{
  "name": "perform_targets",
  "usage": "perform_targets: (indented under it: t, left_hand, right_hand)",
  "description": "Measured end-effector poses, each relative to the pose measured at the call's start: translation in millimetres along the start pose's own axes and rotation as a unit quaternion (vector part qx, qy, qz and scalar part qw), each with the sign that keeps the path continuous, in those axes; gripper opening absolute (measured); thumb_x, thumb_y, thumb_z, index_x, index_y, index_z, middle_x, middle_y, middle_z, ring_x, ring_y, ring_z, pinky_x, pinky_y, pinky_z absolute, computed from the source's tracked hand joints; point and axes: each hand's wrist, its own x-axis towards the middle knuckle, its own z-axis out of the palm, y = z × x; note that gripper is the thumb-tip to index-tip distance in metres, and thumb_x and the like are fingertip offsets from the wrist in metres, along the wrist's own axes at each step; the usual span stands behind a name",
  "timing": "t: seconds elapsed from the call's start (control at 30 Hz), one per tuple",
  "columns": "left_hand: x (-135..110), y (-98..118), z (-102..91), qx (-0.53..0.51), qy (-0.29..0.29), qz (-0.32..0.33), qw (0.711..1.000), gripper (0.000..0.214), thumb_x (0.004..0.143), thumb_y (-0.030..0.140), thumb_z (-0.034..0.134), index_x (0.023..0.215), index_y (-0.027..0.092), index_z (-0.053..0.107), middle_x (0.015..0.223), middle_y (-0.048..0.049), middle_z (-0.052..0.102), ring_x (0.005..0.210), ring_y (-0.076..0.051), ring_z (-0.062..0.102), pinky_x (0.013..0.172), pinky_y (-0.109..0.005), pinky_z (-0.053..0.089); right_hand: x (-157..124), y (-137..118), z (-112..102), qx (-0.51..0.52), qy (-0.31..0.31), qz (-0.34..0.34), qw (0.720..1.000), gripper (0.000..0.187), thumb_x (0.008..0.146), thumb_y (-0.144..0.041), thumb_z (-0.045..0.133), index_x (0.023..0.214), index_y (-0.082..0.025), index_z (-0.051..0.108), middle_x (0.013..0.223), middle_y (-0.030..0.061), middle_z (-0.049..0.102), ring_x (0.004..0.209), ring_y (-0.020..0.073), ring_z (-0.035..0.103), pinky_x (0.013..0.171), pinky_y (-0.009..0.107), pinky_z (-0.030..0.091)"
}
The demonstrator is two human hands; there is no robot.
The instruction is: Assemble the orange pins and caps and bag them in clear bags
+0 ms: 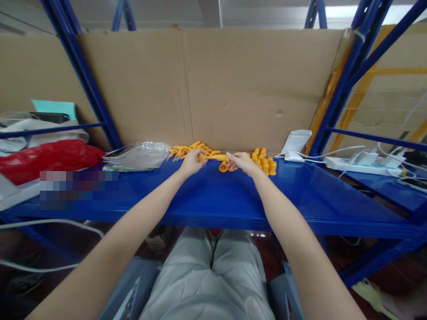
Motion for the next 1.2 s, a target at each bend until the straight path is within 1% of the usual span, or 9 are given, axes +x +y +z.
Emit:
perform_targets:
  t: [0.13,0.23,0.37,0.5,0.67,0.87,0.97,1.07,1.2]
  left_hand:
    - [-0.7,1.5,-0.4,0.008,0.004,-0.003,1.0,0.023,0.074,0.006,0.069,0.088,0.019,0.056,0.099,-0.0085,0.065,0.104,-0.026,0.061,0.099,-0.046,0.046]
    - [-1.7,3.4,-0.9,0.013,0.007,-0.004,1.0,0.023,0.075,0.006,0.069,0.088,0.019,0.057,0.099,-0.0085,0.065,0.102,-0.026,0.062,0.098,-0.045,0.046]
    - [-2.8,5.6,-1.0,0.013,0.008,0.005,1.0,0.024,0.074,0.005,0.07,0.088,0.02,0.057,0.097,-0.0077,0.065,0.104,-0.027,0.062,0.098,-0.046,0.046]
    - [-2.9,5.5,0.6,0.008,0.01,0.002,1.0,0.023,0.074,0.006,0.07,0.088,0.02,0.058,0.096,-0.0076,0.065,0.103,-0.027,0.062,0.097,-0.046,0.047]
    - [-1.9,2.2,4.6,-0.008,0.02,0.004,1.0,0.025,0.073,0.006,0.07,0.086,0.021,0.056,0.096,-0.0081,0.065,0.101,-0.027,0.062,0.095,-0.045,0.047]
    - [-1.3,1.3,5.6,-0.008,0.023,0.002,1.0,0.026,0.073,0.005,0.07,0.086,0.022,0.055,0.096,-0.0086,0.066,0.101,-0.027,0.062,0.096,-0.045,0.047]
    - [-2.0,3.4,4.2,-0.002,0.019,0.0,1.0,0.025,0.073,0.006,0.07,0.086,0.022,0.056,0.097,-0.0085,0.066,0.101,-0.027,0.063,0.096,-0.045,0.047]
    - [-2.6,5.5,3.4,0.0,0.02,0.006,1.0,0.023,0.073,0.008,0.071,0.087,0.021,0.058,0.097,-0.0088,0.067,0.101,-0.026,0.064,0.097,-0.045,0.047]
    - [-2.3,5.3,4.0,-0.005,0.021,0.017,1.0,0.022,0.072,0.009,0.07,0.085,0.022,0.058,0.098,-0.0073,0.067,0.101,-0.025,0.064,0.096,-0.044,0.049]
  right_hand:
    - [1.2,3.6,0.1,0.006,-0.01,-0.008,1.0,0.027,0.09,-0.044,0.068,0.093,-0.017,0.067,0.077,0.0065,0.073,0.059,0.0115,0.063,0.058,0.023,0.051]
    - [0.5,5.1,-2.2,0.013,-0.022,-0.016,1.0,0.036,0.082,-0.033,0.078,0.11,-0.019,0.061,0.077,0.003,0.072,0.058,0.011,0.062,0.053,0.02,0.047]
    - [-0.1,4.9,-4.2,0.0,-0.038,-0.011,0.999,0.023,0.088,-0.04,0.07,0.091,-0.018,0.062,0.07,0.0033,0.07,0.053,0.01,0.059,0.049,0.019,0.044]
    - [1.3,6.8,-4.1,-0.026,-0.044,0.0,0.999,0.05,0.091,-0.064,0.055,0.074,-0.018,0.061,0.066,0.0088,0.07,0.048,0.0115,0.058,0.046,0.022,0.043]
    - [1.2,6.6,-1.0,-0.02,-0.027,0.018,0.999,0.054,0.092,-0.068,0.05,0.083,-0.017,0.064,0.074,0.0127,0.073,0.048,0.0135,0.062,0.047,0.025,0.045]
    - [-2.9,1.7,0.1,0.018,-0.033,0.006,0.999,0.034,0.09,-0.043,0.069,0.11,-0.018,0.059,0.081,0.0062,0.076,0.05,0.0108,0.062,0.048,0.021,0.044]
    - [-2.5,3.1,-1.3,0.001,-0.035,0.004,0.999,0.032,0.091,-0.048,0.065,0.098,-0.017,0.063,0.075,0.0075,0.075,0.051,0.0121,0.062,0.051,0.023,0.047]
    - [-0.5,5.7,-1.8,-0.009,-0.031,0.014,0.999,0.049,0.09,-0.064,0.057,0.079,-0.017,0.064,0.068,0.0105,0.071,0.051,0.0151,0.062,0.054,0.028,0.048]
    - [0.8,5.9,-1.2,-0.02,-0.017,0.033,0.999,0.059,0.087,-0.074,0.051,0.073,-0.018,0.063,0.064,0.0117,0.068,0.047,0.0152,0.059,0.05,0.028,0.044]
